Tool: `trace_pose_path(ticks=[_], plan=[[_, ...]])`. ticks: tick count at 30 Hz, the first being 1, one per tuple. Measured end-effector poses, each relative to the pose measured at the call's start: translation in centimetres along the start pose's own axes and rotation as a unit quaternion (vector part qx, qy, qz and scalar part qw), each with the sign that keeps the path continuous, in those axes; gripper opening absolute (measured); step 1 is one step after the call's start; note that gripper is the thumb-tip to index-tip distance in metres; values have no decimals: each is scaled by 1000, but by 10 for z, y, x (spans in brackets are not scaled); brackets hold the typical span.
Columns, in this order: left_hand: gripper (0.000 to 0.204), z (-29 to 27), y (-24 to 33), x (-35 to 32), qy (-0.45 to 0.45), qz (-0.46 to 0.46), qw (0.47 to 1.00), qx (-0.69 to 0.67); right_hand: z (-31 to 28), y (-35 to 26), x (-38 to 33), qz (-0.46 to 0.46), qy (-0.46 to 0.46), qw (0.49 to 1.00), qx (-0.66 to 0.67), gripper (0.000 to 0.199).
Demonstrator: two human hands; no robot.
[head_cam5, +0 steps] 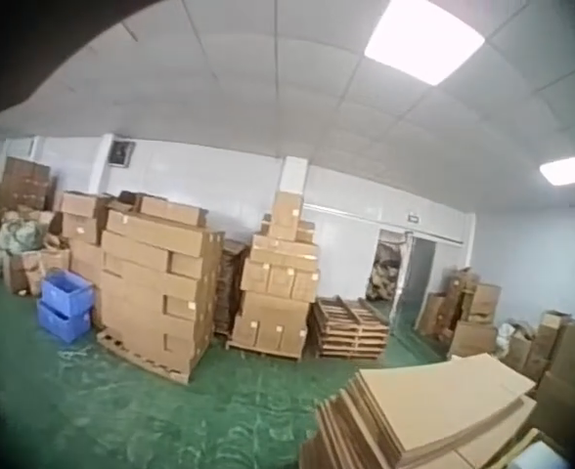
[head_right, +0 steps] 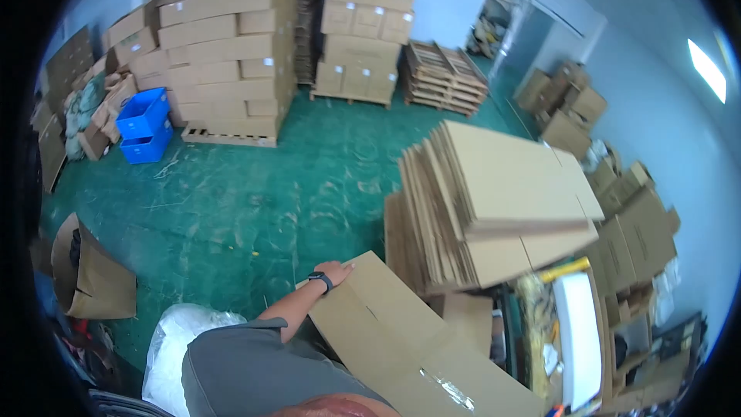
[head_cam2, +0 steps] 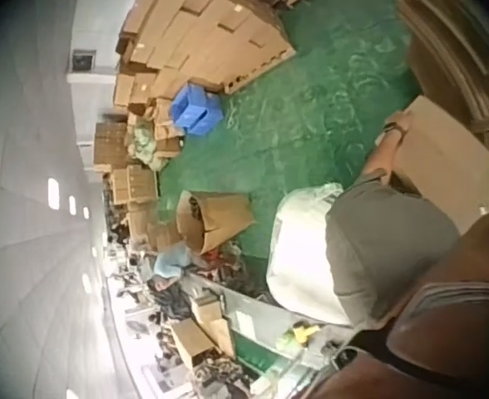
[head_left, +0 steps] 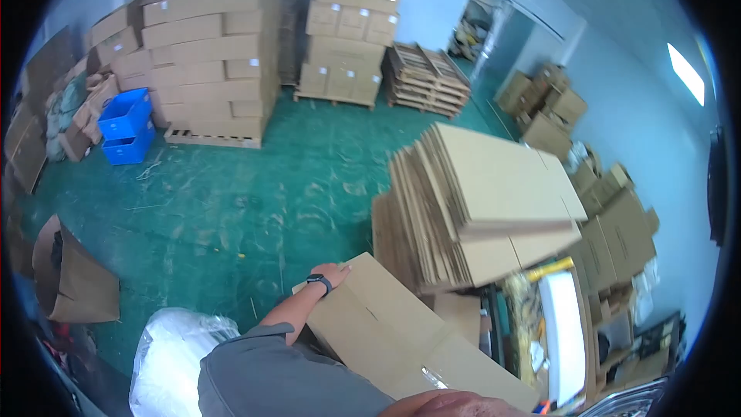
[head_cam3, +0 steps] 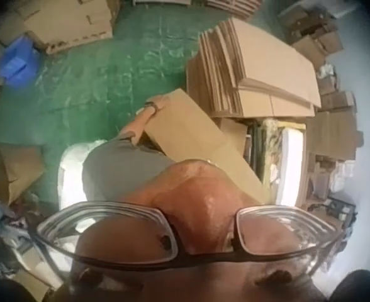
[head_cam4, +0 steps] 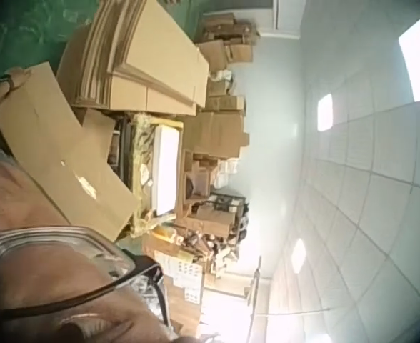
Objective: Packing bicycle saddles into cardboard boxes, applying labels, and sealing with tape.
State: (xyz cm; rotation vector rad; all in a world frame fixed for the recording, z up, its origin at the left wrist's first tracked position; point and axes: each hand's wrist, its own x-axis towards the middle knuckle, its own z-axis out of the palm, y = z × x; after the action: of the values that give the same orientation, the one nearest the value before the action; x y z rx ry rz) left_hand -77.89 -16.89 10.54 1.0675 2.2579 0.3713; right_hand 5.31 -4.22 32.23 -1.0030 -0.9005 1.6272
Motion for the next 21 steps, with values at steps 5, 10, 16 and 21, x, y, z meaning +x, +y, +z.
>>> trace_pose_path(ticks=[5,10,16,21], plan=[[82,-133,-138,119,61,-83,994,-47,273,38,201,-19,-117,993,12,57],[82,-315,-257,201,101,-165,979,-70,545,65,367,-2,-213,977,15,57],[87,-513,-338,295,160,-182,969,-53,872,154,546,4,-322,944,67,57],[95,-770,-307,369,302,-86,949,38,1131,226,685,4,-390,913,117,57]])
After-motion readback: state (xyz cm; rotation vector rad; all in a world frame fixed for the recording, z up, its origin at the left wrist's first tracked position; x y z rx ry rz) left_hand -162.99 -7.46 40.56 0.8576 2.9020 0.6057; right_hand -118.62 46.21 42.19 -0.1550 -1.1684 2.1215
